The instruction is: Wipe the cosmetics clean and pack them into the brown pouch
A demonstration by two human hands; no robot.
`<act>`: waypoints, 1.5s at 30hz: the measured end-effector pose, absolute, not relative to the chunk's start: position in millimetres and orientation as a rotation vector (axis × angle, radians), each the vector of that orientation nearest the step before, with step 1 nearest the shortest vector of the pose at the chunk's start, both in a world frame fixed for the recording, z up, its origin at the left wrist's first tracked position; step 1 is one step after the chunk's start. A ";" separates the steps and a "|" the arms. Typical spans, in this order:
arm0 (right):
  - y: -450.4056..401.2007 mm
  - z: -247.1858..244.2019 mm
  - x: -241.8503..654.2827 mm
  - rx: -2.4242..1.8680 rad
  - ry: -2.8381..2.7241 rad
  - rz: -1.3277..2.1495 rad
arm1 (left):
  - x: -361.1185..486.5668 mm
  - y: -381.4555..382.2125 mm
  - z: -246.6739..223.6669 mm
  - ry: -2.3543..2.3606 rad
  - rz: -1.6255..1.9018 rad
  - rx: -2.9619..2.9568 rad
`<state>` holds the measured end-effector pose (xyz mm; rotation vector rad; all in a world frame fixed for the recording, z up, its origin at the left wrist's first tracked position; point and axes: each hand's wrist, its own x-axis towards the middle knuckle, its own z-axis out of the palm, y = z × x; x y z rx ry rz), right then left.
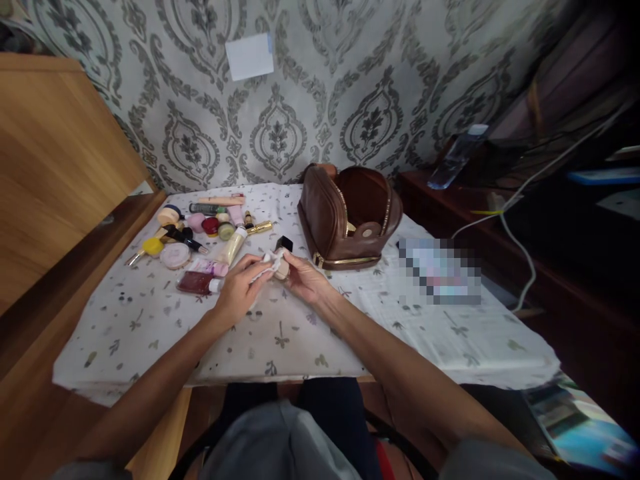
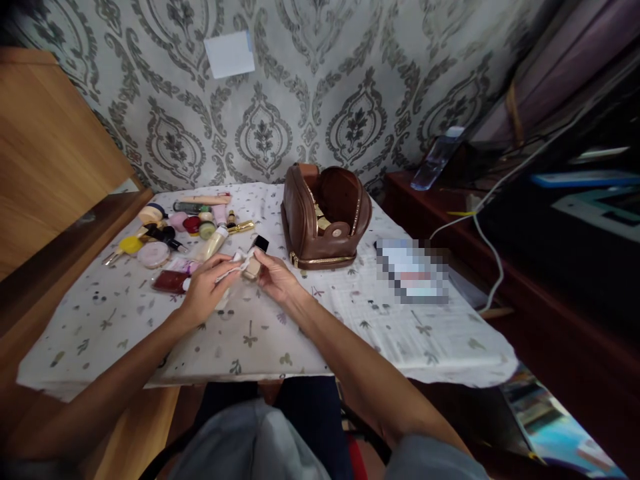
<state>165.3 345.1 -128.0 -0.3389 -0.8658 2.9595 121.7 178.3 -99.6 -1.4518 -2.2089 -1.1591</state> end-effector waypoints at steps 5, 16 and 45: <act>340.0 -122.6 169.3 -0.281 -0.966 2.933 | 125.8 174.6 -102.2 -2.207 -1.159 -1.443; 337.2 -121.1 169.0 -0.334 -1.029 2.918 | 118.8 176.2 -109.3 -2.169 -1.058 -1.529; 336.8 -111.5 181.4 -0.009 -2.016 2.381 | 104.2 174.7 -86.3 -2.583 -1.975 -1.065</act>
